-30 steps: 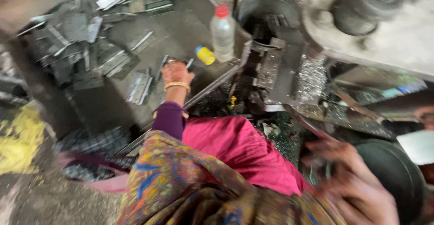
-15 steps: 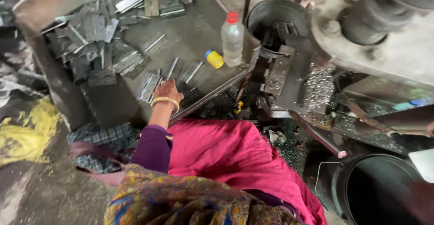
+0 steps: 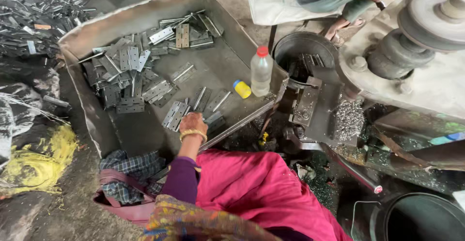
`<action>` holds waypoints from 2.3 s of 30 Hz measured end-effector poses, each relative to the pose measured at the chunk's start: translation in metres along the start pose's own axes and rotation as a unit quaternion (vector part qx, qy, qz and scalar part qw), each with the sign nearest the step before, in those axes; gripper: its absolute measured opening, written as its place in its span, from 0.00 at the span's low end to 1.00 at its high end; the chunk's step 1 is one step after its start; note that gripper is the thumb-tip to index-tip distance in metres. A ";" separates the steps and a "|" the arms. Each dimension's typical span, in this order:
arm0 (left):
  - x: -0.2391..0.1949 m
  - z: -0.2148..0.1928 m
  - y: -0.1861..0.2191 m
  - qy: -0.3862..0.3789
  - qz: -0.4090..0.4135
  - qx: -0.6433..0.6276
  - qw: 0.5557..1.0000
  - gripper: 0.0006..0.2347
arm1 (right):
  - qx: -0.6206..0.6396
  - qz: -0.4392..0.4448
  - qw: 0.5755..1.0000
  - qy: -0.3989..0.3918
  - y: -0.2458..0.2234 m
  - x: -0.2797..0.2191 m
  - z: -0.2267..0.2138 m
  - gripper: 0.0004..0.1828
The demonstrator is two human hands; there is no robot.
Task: The person repeatedly places metal hinge components into a press machine, activates the press by hand, and then removes the processed hinges, placing them into a metal tray.
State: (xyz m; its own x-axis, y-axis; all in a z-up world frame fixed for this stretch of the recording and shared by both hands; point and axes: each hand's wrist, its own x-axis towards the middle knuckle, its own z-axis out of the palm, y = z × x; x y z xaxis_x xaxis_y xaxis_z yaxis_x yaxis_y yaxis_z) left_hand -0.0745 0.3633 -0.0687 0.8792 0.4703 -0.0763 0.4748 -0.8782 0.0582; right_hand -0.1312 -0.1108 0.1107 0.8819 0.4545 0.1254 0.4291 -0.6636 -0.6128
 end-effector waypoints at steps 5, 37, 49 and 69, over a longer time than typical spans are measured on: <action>-0.037 0.001 0.007 0.123 -0.015 -0.117 0.985 0.17 | 0.046 -0.032 0.998 -0.035 -0.011 -0.002 0.002 0.23; -0.117 -0.045 0.362 0.022 0.331 0.034 0.943 0.19 | -0.183 0.326 0.922 -0.101 0.144 -0.101 0.108 0.22; -0.103 -0.042 0.369 0.010 0.333 0.028 0.943 0.19 | -0.142 0.349 0.924 -0.062 0.190 -0.118 0.141 0.22; -0.087 -0.064 0.376 -0.080 0.333 0.095 0.935 0.21 | -0.159 0.365 0.915 -0.068 0.223 -0.131 0.155 0.22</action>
State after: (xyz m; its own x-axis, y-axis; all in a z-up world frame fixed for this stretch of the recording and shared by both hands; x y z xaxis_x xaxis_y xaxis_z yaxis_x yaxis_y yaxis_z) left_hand 0.0302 -0.0025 0.0240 0.9528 -0.1927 -0.2346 -0.2054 -0.9782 -0.0306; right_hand -0.1813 -0.2261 -0.1637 0.9331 -0.1226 -0.3381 -0.2095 -0.9495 -0.2338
